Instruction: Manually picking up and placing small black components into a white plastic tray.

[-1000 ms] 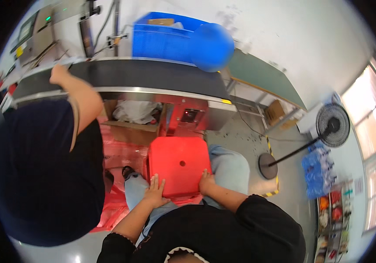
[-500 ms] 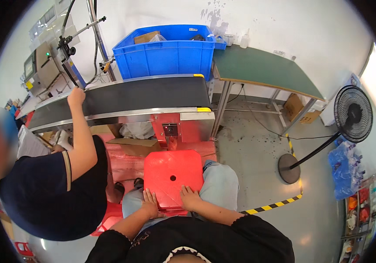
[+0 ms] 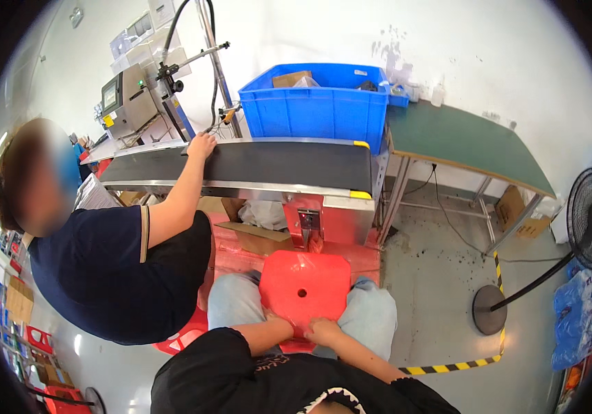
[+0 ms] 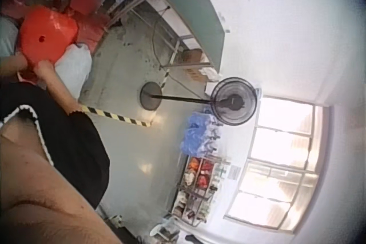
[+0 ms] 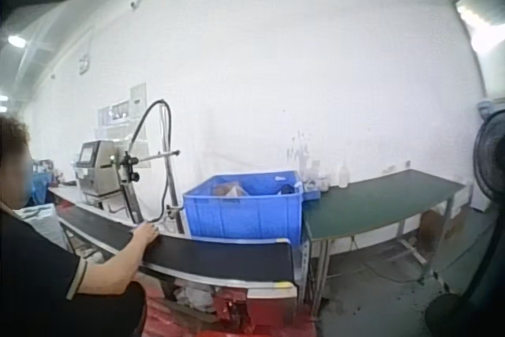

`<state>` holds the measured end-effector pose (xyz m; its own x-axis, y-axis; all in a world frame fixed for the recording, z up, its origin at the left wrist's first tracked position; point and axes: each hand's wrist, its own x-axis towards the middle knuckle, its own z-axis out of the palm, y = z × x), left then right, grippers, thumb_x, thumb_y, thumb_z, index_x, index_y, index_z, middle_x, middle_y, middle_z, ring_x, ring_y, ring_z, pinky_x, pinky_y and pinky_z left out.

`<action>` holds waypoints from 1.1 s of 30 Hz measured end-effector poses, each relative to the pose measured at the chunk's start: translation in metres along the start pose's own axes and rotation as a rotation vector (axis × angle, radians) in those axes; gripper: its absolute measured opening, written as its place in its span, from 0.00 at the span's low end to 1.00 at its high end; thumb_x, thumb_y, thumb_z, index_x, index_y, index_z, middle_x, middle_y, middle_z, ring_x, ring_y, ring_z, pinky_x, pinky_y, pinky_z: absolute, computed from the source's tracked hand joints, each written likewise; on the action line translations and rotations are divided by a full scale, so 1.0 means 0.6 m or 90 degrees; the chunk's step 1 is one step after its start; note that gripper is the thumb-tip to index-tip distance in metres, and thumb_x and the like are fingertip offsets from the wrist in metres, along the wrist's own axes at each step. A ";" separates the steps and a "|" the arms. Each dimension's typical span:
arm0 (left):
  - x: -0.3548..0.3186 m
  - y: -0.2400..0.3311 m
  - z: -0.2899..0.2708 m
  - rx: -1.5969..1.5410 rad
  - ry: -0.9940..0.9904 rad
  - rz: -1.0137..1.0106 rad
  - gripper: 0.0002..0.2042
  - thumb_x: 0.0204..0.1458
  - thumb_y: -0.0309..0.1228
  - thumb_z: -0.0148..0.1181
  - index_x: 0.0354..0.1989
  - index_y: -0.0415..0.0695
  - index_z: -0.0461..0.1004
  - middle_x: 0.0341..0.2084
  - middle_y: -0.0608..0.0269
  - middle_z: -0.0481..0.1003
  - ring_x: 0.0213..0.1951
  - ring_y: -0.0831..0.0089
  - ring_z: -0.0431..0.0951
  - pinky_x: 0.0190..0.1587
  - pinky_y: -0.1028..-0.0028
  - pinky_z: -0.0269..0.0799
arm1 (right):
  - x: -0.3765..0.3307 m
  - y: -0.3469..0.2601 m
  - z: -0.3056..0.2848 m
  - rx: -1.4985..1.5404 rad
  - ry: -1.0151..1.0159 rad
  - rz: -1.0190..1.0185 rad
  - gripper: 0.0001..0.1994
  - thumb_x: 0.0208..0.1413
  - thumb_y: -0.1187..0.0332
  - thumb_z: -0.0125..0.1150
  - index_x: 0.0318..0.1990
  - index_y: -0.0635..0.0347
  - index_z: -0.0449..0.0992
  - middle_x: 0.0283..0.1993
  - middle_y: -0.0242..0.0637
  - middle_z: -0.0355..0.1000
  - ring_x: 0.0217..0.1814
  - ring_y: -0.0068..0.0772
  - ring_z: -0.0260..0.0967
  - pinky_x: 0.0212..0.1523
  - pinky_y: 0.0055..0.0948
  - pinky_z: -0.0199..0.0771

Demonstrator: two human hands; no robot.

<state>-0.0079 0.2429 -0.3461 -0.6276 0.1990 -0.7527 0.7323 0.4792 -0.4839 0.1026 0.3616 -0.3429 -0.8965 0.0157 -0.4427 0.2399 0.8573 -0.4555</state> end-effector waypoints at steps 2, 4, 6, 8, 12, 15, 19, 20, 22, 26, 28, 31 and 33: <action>0.010 -0.001 0.009 -0.023 0.004 0.021 0.52 0.39 0.62 0.52 0.61 0.31 0.38 0.61 0.33 0.34 0.63 0.40 0.35 0.59 0.45 0.39 | 0.004 0.017 0.026 0.006 0.009 -0.009 0.23 0.49 0.52 0.50 0.45 0.60 0.71 0.50 0.44 0.65 0.52 0.44 0.62 0.48 0.46 0.65; 0.021 0.014 0.005 -0.033 0.031 0.046 0.52 0.39 0.61 0.52 0.61 0.31 0.39 0.61 0.33 0.35 0.63 0.41 0.35 0.59 0.45 0.39 | -0.001 0.040 0.039 0.011 0.027 -0.003 0.23 0.48 0.52 0.51 0.45 0.61 0.71 0.51 0.46 0.64 0.53 0.46 0.61 0.49 0.45 0.64; 0.035 0.018 0.015 -0.060 0.038 0.063 0.51 0.39 0.60 0.52 0.61 0.31 0.39 0.61 0.34 0.35 0.63 0.41 0.35 0.59 0.45 0.38 | 0.012 0.047 0.038 0.011 0.024 -0.017 0.22 0.48 0.53 0.51 0.45 0.61 0.70 0.52 0.47 0.63 0.53 0.48 0.61 0.49 0.44 0.64; 0.048 0.026 0.025 -0.079 0.038 0.080 0.51 0.40 0.60 0.52 0.61 0.31 0.40 0.61 0.34 0.35 0.63 0.41 0.36 0.59 0.45 0.38 | 0.008 0.023 0.026 0.042 0.225 0.011 0.23 0.46 0.53 0.54 0.47 0.58 0.70 0.56 0.49 0.59 0.55 0.52 0.58 0.52 0.46 0.61; 0.065 0.033 0.034 -0.089 0.029 0.113 0.49 0.40 0.58 0.53 0.61 0.31 0.41 0.61 0.35 0.36 0.63 0.42 0.36 0.59 0.45 0.37 | 0.015 -0.014 -0.007 -0.129 0.083 0.009 0.26 0.44 0.52 0.56 0.50 0.54 0.68 0.59 0.50 0.54 0.58 0.54 0.54 0.54 0.49 0.58; 0.055 0.026 0.035 -0.082 0.024 0.152 0.49 0.41 0.57 0.53 0.61 0.31 0.41 0.61 0.35 0.36 0.63 0.42 0.36 0.59 0.45 0.37 | 0.018 -0.012 0.001 -0.171 0.060 0.025 0.28 0.42 0.51 0.58 0.52 0.50 0.65 0.60 0.49 0.52 0.61 0.52 0.51 0.55 0.52 0.56; 0.011 -0.017 0.026 -0.371 0.363 0.259 0.48 0.39 0.57 0.55 0.59 0.31 0.47 0.60 0.33 0.40 0.62 0.43 0.40 0.59 0.44 0.33 | 0.037 -0.004 0.019 -0.094 0.152 0.093 0.31 0.43 0.51 0.57 0.55 0.53 0.62 0.62 0.50 0.49 0.62 0.53 0.49 0.55 0.53 0.55; 0.015 -0.021 0.022 -0.380 0.392 0.242 0.48 0.39 0.58 0.54 0.60 0.31 0.45 0.60 0.33 0.39 0.63 0.43 0.38 0.59 0.43 0.33 | 0.040 -0.001 0.025 -0.089 0.233 0.111 0.32 0.43 0.51 0.57 0.56 0.55 0.61 0.62 0.50 0.48 0.62 0.53 0.48 0.55 0.53 0.55; 0.027 -0.019 0.017 -0.394 0.423 0.223 0.49 0.39 0.60 0.53 0.60 0.31 0.44 0.60 0.33 0.38 0.63 0.44 0.37 0.59 0.43 0.33 | 0.039 0.008 0.026 -0.141 0.241 0.112 0.33 0.43 0.51 0.57 0.56 0.58 0.59 0.63 0.51 0.47 0.63 0.54 0.47 0.55 0.54 0.54; 0.026 -0.007 0.011 -0.376 0.330 0.179 0.53 0.37 0.66 0.47 0.62 0.34 0.38 0.61 0.32 0.32 0.63 0.42 0.28 0.58 0.41 0.28 | 0.045 0.017 0.034 -0.234 0.202 0.088 0.38 0.43 0.51 0.57 0.58 0.66 0.55 0.64 0.55 0.44 0.65 0.57 0.42 0.57 0.55 0.52; 0.021 0.000 0.009 -0.323 0.299 0.149 0.54 0.37 0.67 0.46 0.62 0.34 0.37 0.61 0.32 0.31 0.63 0.42 0.27 0.58 0.40 0.28 | 0.045 0.015 0.031 -0.221 0.197 0.083 0.38 0.43 0.51 0.57 0.58 0.68 0.54 0.64 0.56 0.43 0.66 0.58 0.41 0.57 0.55 0.51; 0.027 0.007 0.013 -0.294 0.312 0.128 0.55 0.36 0.68 0.45 0.63 0.35 0.36 0.61 0.32 0.29 0.63 0.41 0.26 0.57 0.39 0.27 | 0.045 0.011 0.027 -0.194 0.189 0.089 0.39 0.43 0.52 0.57 0.59 0.69 0.53 0.64 0.57 0.42 0.66 0.58 0.39 0.58 0.55 0.49; 0.026 0.008 0.013 -0.277 0.345 0.146 0.54 0.37 0.68 0.45 0.63 0.35 0.36 0.61 0.32 0.30 0.63 0.40 0.26 0.57 0.39 0.27 | 0.044 0.012 0.025 -0.180 0.186 0.094 0.39 0.43 0.52 0.57 0.59 0.69 0.52 0.64 0.57 0.43 0.66 0.59 0.39 0.58 0.56 0.49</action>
<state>-0.0122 0.2415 -0.3637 -0.5967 0.6756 -0.4330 0.7603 0.6486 -0.0356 0.0867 0.3604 -0.3696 -0.9380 0.2588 -0.2308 0.2983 0.9415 -0.1568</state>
